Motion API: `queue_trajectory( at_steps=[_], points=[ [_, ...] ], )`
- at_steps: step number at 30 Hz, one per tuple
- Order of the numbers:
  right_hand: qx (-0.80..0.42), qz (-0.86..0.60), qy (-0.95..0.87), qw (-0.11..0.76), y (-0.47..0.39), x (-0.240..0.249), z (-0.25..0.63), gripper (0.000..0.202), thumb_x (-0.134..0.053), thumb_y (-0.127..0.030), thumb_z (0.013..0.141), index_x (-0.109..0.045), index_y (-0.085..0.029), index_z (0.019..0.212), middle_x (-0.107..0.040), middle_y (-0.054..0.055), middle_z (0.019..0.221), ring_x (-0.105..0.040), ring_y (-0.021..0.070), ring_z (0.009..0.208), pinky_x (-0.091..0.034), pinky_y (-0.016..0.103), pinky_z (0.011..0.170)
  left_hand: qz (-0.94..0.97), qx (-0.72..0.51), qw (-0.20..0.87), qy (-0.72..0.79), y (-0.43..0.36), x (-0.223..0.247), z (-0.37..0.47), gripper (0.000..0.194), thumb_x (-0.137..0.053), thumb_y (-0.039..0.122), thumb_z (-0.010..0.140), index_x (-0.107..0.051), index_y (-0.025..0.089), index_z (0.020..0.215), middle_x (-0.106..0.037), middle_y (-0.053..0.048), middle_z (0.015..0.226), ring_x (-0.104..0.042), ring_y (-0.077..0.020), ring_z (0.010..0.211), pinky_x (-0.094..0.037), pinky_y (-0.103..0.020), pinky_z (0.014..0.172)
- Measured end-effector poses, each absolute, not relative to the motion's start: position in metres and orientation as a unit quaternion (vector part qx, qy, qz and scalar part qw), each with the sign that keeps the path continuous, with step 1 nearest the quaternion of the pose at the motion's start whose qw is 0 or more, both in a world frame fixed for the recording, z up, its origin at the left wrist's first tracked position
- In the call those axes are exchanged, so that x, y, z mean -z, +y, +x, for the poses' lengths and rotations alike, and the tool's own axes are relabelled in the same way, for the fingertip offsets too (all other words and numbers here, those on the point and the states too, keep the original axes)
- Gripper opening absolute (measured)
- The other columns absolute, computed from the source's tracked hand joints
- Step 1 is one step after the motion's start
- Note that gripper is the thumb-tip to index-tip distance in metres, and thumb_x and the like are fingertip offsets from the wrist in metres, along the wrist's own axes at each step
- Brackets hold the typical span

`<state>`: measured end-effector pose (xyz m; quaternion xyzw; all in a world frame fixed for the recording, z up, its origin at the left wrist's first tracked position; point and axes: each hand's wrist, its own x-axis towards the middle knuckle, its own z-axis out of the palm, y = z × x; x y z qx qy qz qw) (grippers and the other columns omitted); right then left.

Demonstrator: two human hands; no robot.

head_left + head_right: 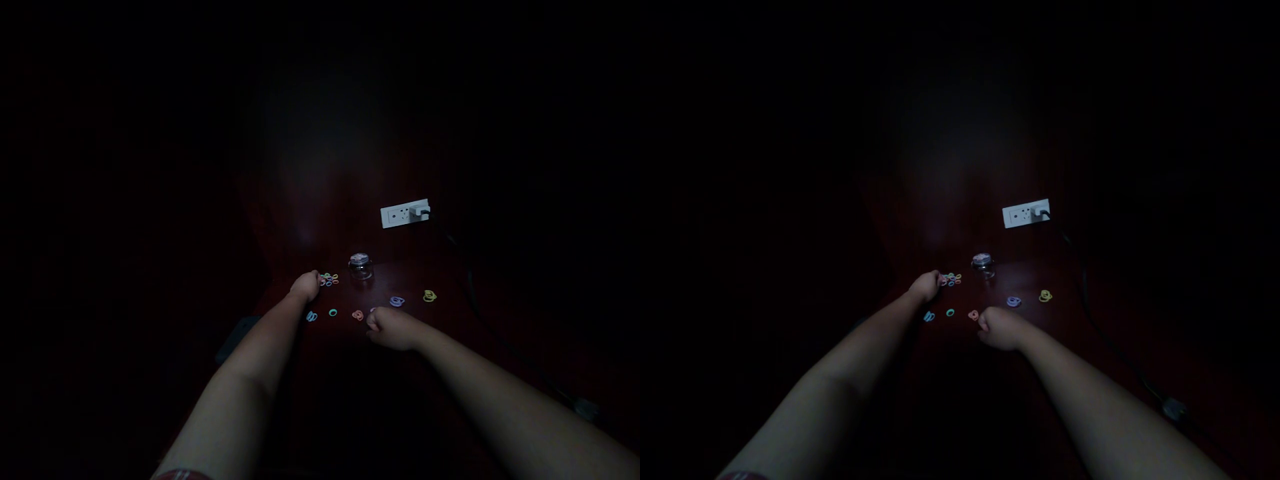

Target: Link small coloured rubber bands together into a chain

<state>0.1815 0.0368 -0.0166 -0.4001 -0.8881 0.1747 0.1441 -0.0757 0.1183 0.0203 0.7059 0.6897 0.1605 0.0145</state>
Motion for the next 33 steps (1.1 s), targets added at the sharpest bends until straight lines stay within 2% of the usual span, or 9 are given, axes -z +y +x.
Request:
queue_trajectory(
  at_steps=[7, 11, 15, 19, 25, 30, 33],
  points=[
    [-0.219, -0.383, -0.876, 0.192, 0.039, 0.018, 0.181, 0.024, -0.058, -0.028, 0.069, -0.043, -0.016, 0.054, -0.045, -0.004, 0.055, -0.039, 0.0082, 0.053, -0.025, 0.022, 0.049, 0.729, -0.264, 0.094, 0.624, 0.074, -0.018, -0.048, 0.022, -0.035, 0.028, 0.091, -0.053, 0.015, 0.096, -0.066, -0.004, 0.091, -0.06, -0.0094, 0.08, -0.045, -0.019, 0.073],
    [-0.427, -0.32, -0.804, 0.262, 0.037, 0.015, 0.182, 0.03, -0.059, -0.039, 0.072, -0.042, -0.018, 0.062, -0.04, -0.007, 0.049, -0.036, 0.0065, 0.045, -0.027, 0.02, 0.045, 0.742, -0.408, 0.258, 0.465, 0.025, -0.005, -0.016, 0.019, -0.042, 0.027, 0.088, -0.053, 0.012, 0.092, -0.065, -0.006, 0.085, -0.059, -0.0103, 0.076, -0.046, -0.021, 0.071],
    [-0.569, -0.23, -0.736, 0.286, 0.029, 0.008, 0.184, 0.034, -0.069, -0.04, 0.065, -0.051, -0.014, 0.079, -0.051, -0.006, 0.058, -0.044, 0.0054, 0.046, -0.036, 0.02, 0.045, 0.722, -0.444, 0.305, 0.435, -0.021, -0.001, -0.001, 0.017, -0.048, 0.029, 0.085, -0.053, 0.013, 0.089, -0.063, -0.004, 0.077, -0.06, -0.0109, 0.072, -0.046, -0.022, 0.068],
    [-0.576, -0.222, -0.718, 0.321, 0.023, 0.001, 0.183, 0.033, -0.072, -0.036, 0.065, -0.053, -0.013, 0.08, -0.054, -0.005, 0.059, -0.047, 0.0051, 0.047, -0.037, 0.019, 0.045, 0.723, -0.455, 0.273, 0.443, -0.035, -0.006, -0.002, 0.014, -0.049, 0.027, 0.084, -0.054, 0.014, 0.088, -0.063, -0.003, 0.078, -0.06, -0.0108, 0.072, -0.046, -0.021, 0.066],
    [-0.602, -0.227, -0.698, 0.314, 0.02, 0.001, 0.18, 0.032, -0.071, -0.037, 0.066, -0.055, -0.013, 0.08, -0.063, 0.001, 0.071, -0.051, 0.0057, 0.049, -0.04, 0.019, 0.047, 0.74, -0.416, 0.279, 0.448, -0.03, -0.007, 0.0, 0.017, -0.049, 0.03, 0.084, -0.056, 0.015, 0.09, -0.065, -0.003, 0.079, -0.061, -0.0116, 0.073, -0.046, -0.021, 0.065],
    [-0.616, -0.222, -0.685, 0.32, 0.019, 0.001, 0.182, 0.028, -0.07, -0.034, 0.068, -0.057, -0.012, 0.079, -0.061, -0.002, 0.061, -0.052, 0.0067, 0.049, -0.039, 0.019, 0.047, 0.729, -0.414, 0.315, 0.445, -0.028, -0.003, 0.002, 0.017, -0.052, 0.03, 0.082, -0.055, 0.015, 0.089, -0.065, -0.004, 0.079, -0.061, -0.0114, 0.072, -0.046, -0.02, 0.061],
    [-0.614, -0.231, -0.684, 0.319, 0.018, -0.001, 0.182, 0.027, -0.07, -0.034, 0.068, -0.057, -0.012, 0.077, -0.061, -0.001, 0.062, -0.053, 0.0067, 0.049, -0.04, 0.019, 0.048, 0.727, -0.416, 0.334, 0.432, -0.026, 0.001, 0.001, 0.017, -0.052, 0.029, 0.082, -0.055, 0.015, 0.089, -0.066, -0.005, 0.08, -0.062, -0.0118, 0.072, -0.047, -0.02, 0.062]
  ],
)
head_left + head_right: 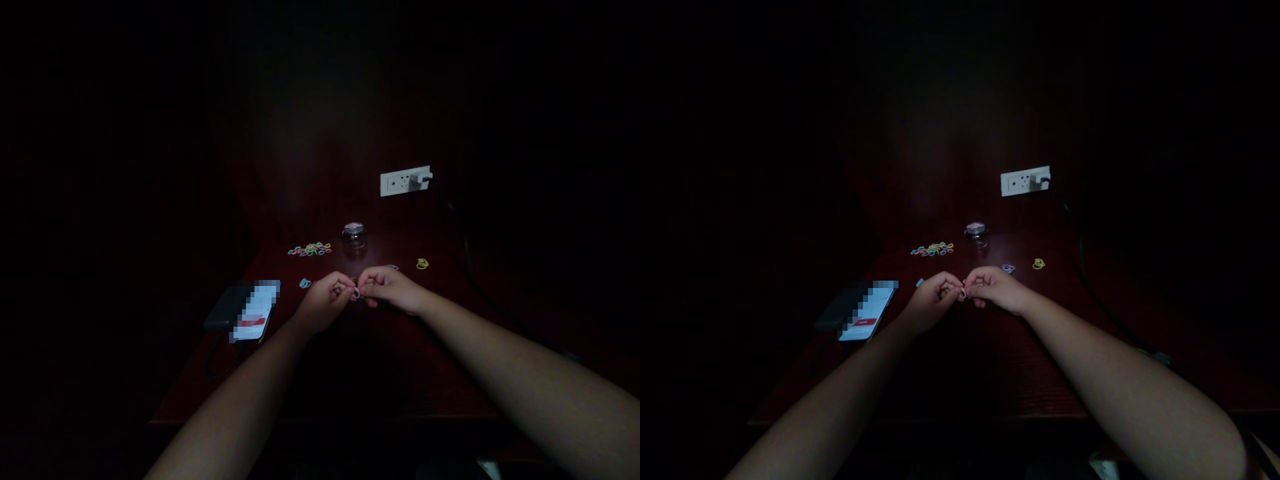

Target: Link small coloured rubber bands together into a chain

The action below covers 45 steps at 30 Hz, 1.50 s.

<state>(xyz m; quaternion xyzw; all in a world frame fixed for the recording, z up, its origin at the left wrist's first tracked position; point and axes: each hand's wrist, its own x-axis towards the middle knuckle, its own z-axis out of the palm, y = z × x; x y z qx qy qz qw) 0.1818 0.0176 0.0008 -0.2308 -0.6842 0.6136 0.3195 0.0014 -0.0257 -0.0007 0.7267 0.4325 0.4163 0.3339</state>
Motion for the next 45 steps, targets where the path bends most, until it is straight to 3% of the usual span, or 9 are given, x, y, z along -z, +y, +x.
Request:
queue_trajectory(
  at_steps=[9, 18, 23, 30, 36, 42, 45],
  points=[
    [-0.605, -0.252, -0.697, 0.29, 0.016, -0.001, 0.181, 0.029, -0.069, -0.036, 0.067, -0.053, -0.013, 0.075, -0.062, -0.001, 0.065, -0.054, 0.0073, 0.05, -0.042, 0.021, 0.049, 0.727, -0.401, 0.333, 0.448, -0.02, 0.005, 0.002, 0.017, -0.053, 0.03, 0.082, -0.056, 0.014, 0.089, -0.067, -0.006, 0.082, -0.062, -0.0122, 0.072, -0.047, -0.021, 0.063],
    [-0.581, -0.255, -0.697, 0.334, 0.022, 0.007, 0.179, 0.021, -0.064, -0.026, 0.069, -0.047, -0.015, 0.07, -0.059, -0.003, 0.059, -0.051, 0.0055, 0.045, -0.037, 0.017, 0.043, 0.723, -0.411, 0.37, 0.414, -0.024, -0.001, 0.001, 0.02, -0.046, 0.025, 0.085, -0.059, 0.013, 0.093, -0.066, -0.005, 0.082, -0.061, -0.0111, 0.073, -0.047, -0.021, 0.065],
    [-0.577, -0.236, -0.703, 0.343, 0.024, 0.012, 0.177, 0.021, -0.064, -0.023, 0.068, -0.044, -0.016, 0.071, -0.06, -0.002, 0.063, -0.048, 0.0048, 0.045, -0.036, 0.017, 0.043, 0.711, -0.409, 0.394, 0.415, -0.023, 0.001, 0.002, 0.022, -0.053, 0.03, 0.081, -0.059, 0.013, 0.095, -0.067, -0.006, 0.083, -0.062, -0.0124, 0.075, -0.046, -0.022, 0.066],
    [-0.51, -0.25, -0.748, 0.344, 0.021, 0.013, 0.174, 0.018, -0.062, -0.018, 0.068, -0.044, -0.016, 0.07, -0.047, -0.007, 0.053, -0.041, 0.0046, 0.046, -0.028, 0.016, 0.043, 0.688, -0.414, 0.409, 0.432, -0.019, 0.006, 0.006, 0.018, -0.061, 0.028, 0.075, -0.055, 0.013, 0.083, -0.066, -0.005, 0.076, -0.06, -0.0107, 0.065, -0.043, -0.02, 0.06],
    [-0.442, -0.266, -0.775, 0.365, 0.019, 0.017, 0.17, 0.012, -0.058, -0.018, 0.07, -0.046, -0.016, 0.072, -0.048, -0.005, 0.059, -0.04, 0.0052, 0.051, -0.029, 0.017, 0.047, 0.672, -0.432, 0.403, 0.446, -0.015, 0.014, 0.006, 0.014, -0.055, 0.027, 0.078, -0.05, 0.015, 0.082, -0.064, -0.002, 0.068, -0.057, -0.0094, 0.058, -0.039, -0.018, 0.053],
    [-0.477, -0.282, -0.74, 0.38, 0.02, 0.025, 0.167, 0.021, -0.061, -0.02, 0.066, -0.046, -0.016, 0.081, -0.054, -0.004, 0.064, -0.045, 0.0062, 0.049, -0.032, 0.018, 0.046, 0.659, -0.458, 0.392, 0.45, -0.013, 0.022, 0.008, 0.014, -0.055, 0.026, 0.077, -0.048, 0.016, 0.083, -0.063, -0.001, 0.065, -0.057, -0.01, 0.058, -0.039, -0.019, 0.055],
    [-0.468, -0.3, -0.733, 0.392, 0.016, 0.03, 0.163, 0.016, -0.057, -0.017, 0.067, -0.047, -0.016, 0.079, -0.057, -0.002, 0.064, -0.048, 0.0079, 0.051, -0.036, 0.02, 0.048, 0.666, -0.458, 0.382, 0.449, -0.016, 0.024, 0.009, 0.012, -0.054, 0.024, 0.077, -0.048, 0.016, 0.083, -0.062, -0.001, 0.065, -0.056, -0.0094, 0.057, -0.04, -0.019, 0.056]
  ],
)
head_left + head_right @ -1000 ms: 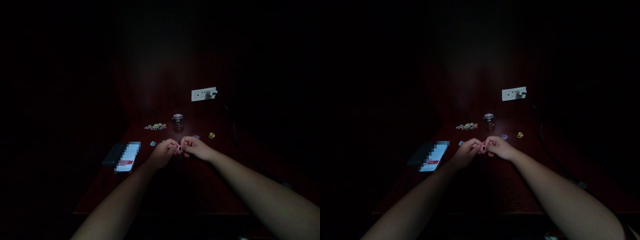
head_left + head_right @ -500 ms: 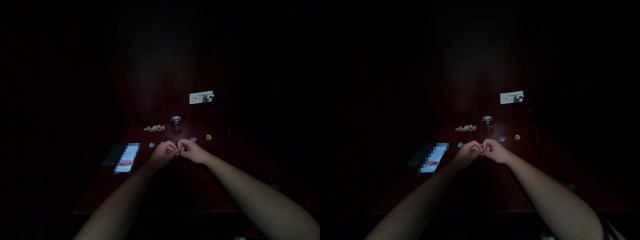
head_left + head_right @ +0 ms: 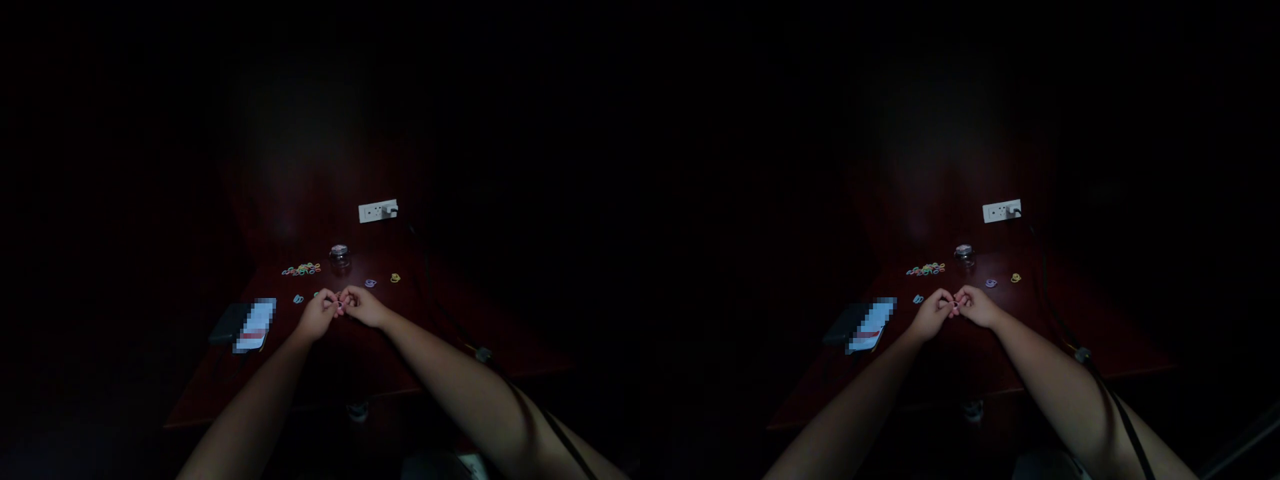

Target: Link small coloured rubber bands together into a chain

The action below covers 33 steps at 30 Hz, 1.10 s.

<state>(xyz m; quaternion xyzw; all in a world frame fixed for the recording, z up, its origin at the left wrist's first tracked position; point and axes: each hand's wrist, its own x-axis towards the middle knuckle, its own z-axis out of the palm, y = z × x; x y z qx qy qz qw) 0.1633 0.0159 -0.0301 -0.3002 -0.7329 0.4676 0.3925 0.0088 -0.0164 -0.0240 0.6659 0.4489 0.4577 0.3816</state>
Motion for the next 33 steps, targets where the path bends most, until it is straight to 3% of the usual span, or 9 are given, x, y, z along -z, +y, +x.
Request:
queue_trajectory(
  at_steps=[6, 15, 22, 27, 33],
  points=[
    [-0.345, -0.314, -0.759, 0.455, -0.011, 0.038, 0.156, 0.009, -0.054, -0.014, 0.069, -0.048, -0.017, 0.075, -0.054, -0.002, 0.065, -0.047, 0.0084, 0.056, -0.038, 0.02, 0.053, 0.681, -0.449, 0.344, 0.464, -0.031, 0.028, 0.011, 0.009, -0.054, 0.024, 0.077, -0.051, 0.016, 0.081, -0.057, 0.003, 0.057, -0.053, -0.0084, 0.052, -0.037, -0.018, 0.052],
    [-0.293, -0.381, -0.77, 0.42, -0.026, 0.031, 0.162, 0.007, -0.059, -0.019, 0.068, -0.059, -0.014, 0.072, -0.061, 0.002, 0.068, -0.05, 0.0097, 0.056, -0.038, 0.021, 0.054, 0.634, -0.455, 0.305, 0.546, -0.042, 0.034, 0.012, 0.01, -0.055, 0.024, 0.078, -0.055, 0.015, 0.082, -0.065, -0.003, 0.064, -0.061, -0.0119, 0.059, -0.044, -0.022, 0.059],
    [-0.35, -0.385, -0.754, 0.4, -0.016, 0.026, 0.163, 0.011, -0.061, -0.023, 0.068, -0.063, -0.013, 0.072, -0.062, 0.002, 0.067, -0.049, 0.0093, 0.055, -0.039, 0.021, 0.052, 0.62, -0.473, 0.326, 0.535, -0.038, 0.034, 0.012, 0.01, -0.052, 0.022, 0.081, -0.055, 0.014, 0.084, -0.066, -0.003, 0.067, -0.063, -0.0119, 0.062, -0.046, -0.022, 0.061],
    [-0.445, -0.349, -0.769, 0.299, 0.013, 0.02, 0.166, 0.015, -0.059, -0.026, 0.069, -0.064, -0.012, 0.067, -0.063, 0.002, 0.06, -0.045, 0.0066, 0.04, -0.036, 0.02, 0.04, 0.631, -0.461, 0.317, 0.538, -0.029, 0.036, 0.011, 0.013, -0.055, 0.014, 0.075, -0.056, 0.013, 0.089, -0.067, -0.004, 0.071, -0.063, -0.0112, 0.065, -0.045, -0.021, 0.062],
    [-0.564, -0.31, -0.74, 0.194, 0.04, 0.011, 0.173, 0.013, -0.068, -0.023, 0.062, -0.066, -0.012, 0.068, -0.067, 0.004, 0.067, -0.05, 0.0052, 0.043, -0.038, 0.016, 0.039, 0.646, -0.419, 0.343, 0.538, -0.02, 0.031, 0.008, 0.012, -0.058, 0.016, 0.074, -0.061, 0.01, 0.083, -0.067, -0.006, 0.072, -0.058, -0.0086, 0.058, -0.043, -0.019, 0.054]
  ],
)
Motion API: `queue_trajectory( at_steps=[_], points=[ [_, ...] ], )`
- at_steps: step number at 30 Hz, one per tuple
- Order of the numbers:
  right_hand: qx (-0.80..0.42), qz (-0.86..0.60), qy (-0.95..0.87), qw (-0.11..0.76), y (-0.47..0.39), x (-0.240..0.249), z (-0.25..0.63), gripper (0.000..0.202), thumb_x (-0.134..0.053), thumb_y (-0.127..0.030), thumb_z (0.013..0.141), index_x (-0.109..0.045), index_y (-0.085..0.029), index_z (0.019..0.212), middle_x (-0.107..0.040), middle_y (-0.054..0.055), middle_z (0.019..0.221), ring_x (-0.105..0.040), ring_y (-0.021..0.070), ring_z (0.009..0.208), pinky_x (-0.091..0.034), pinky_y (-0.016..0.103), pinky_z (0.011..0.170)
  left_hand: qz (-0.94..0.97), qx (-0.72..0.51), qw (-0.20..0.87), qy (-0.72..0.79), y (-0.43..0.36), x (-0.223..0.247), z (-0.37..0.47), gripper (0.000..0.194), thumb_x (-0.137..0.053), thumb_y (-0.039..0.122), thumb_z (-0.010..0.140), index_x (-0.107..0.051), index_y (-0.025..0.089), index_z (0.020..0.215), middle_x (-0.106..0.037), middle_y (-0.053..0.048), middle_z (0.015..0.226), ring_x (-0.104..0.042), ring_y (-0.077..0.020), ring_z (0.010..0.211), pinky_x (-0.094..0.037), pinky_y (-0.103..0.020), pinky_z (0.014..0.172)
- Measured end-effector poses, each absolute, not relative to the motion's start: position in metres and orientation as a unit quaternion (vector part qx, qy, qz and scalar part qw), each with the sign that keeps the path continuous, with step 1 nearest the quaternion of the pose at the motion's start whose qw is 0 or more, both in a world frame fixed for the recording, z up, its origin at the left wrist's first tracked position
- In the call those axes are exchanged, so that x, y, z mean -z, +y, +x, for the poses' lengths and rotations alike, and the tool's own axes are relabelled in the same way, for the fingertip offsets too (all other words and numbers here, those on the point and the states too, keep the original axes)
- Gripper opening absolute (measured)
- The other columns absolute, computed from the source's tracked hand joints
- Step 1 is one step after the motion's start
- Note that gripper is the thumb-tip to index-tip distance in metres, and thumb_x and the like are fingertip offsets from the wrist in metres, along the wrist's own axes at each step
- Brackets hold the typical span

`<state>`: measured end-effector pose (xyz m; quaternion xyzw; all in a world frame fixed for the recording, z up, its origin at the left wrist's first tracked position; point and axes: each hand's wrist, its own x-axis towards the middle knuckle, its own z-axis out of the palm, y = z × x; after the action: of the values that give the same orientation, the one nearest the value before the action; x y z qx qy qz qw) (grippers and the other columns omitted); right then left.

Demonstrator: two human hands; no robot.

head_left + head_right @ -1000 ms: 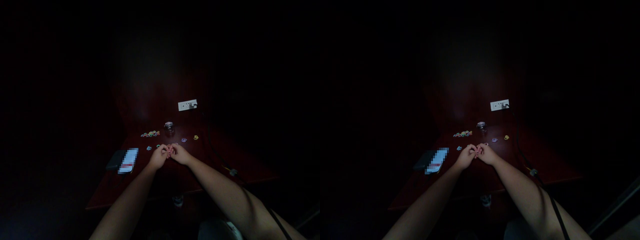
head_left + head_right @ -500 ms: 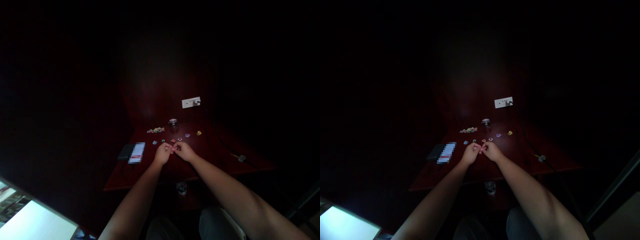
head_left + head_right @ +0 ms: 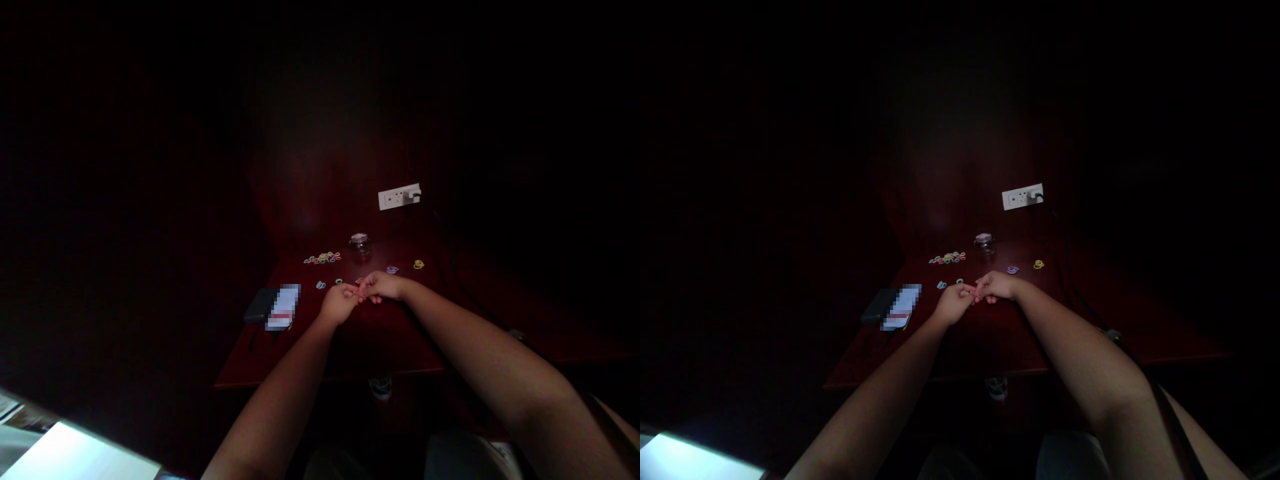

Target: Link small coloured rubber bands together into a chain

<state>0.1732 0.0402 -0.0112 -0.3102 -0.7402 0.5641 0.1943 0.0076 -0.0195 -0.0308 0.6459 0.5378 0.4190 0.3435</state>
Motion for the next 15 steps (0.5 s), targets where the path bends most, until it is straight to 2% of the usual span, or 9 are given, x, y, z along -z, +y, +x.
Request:
queue_trajectory(
  at_steps=[4, 8, 12, 15],
  points=[
    [-0.631, -0.311, -0.696, 0.145, 0.046, 0.009, 0.182, 0.019, -0.071, -0.024, 0.061, -0.066, -0.012, 0.074, -0.063, 0.001, 0.06, -0.054, 0.0056, 0.046, -0.037, 0.014, 0.04, 0.652, -0.353, 0.448, 0.5, -0.014, 0.021, 0.0, 0.014, -0.06, 0.022, 0.075, -0.06, 0.009, 0.079, -0.068, -0.008, 0.075, -0.057, -0.0078, 0.058, -0.044, -0.018, 0.052],
    [-0.631, -0.278, -0.708, 0.157, 0.045, 0.012, 0.186, 0.023, -0.071, -0.028, 0.064, -0.065, -0.012, 0.079, -0.062, -0.001, 0.058, -0.054, 0.0057, 0.046, -0.042, 0.016, 0.045, 0.63, -0.321, 0.519, 0.481, -0.009, 0.014, -0.009, 0.023, -0.068, 0.027, 0.071, -0.059, 0.01, 0.082, -0.069, -0.009, 0.083, -0.063, -0.0109, 0.068, -0.047, -0.02, 0.057],
    [-0.603, -0.265, -0.736, 0.156, 0.041, 0.012, 0.185, 0.023, -0.069, -0.03, 0.067, -0.063, -0.011, 0.079, -0.061, -0.001, 0.057, -0.055, 0.0074, 0.048, -0.046, 0.019, 0.047, 0.635, -0.295, 0.545, 0.461, -0.008, 0.012, -0.01, 0.023, -0.071, 0.026, 0.066, -0.059, 0.01, 0.079, -0.068, -0.009, 0.082, -0.062, -0.0115, 0.069, -0.047, -0.02, 0.057],
    [-0.599, -0.27, -0.737, 0.158, 0.039, 0.01, 0.185, 0.02, -0.067, -0.028, 0.067, -0.063, -0.011, 0.078, -0.061, -0.001, 0.058, -0.055, 0.0076, 0.049, -0.047, 0.02, 0.047, 0.64, -0.305, 0.533, 0.462, -0.009, 0.011, -0.009, 0.025, -0.072, 0.026, 0.065, -0.058, 0.011, 0.078, -0.065, -0.005, 0.074, -0.058, -0.0087, 0.062, -0.044, -0.018, 0.053]
  ],
)
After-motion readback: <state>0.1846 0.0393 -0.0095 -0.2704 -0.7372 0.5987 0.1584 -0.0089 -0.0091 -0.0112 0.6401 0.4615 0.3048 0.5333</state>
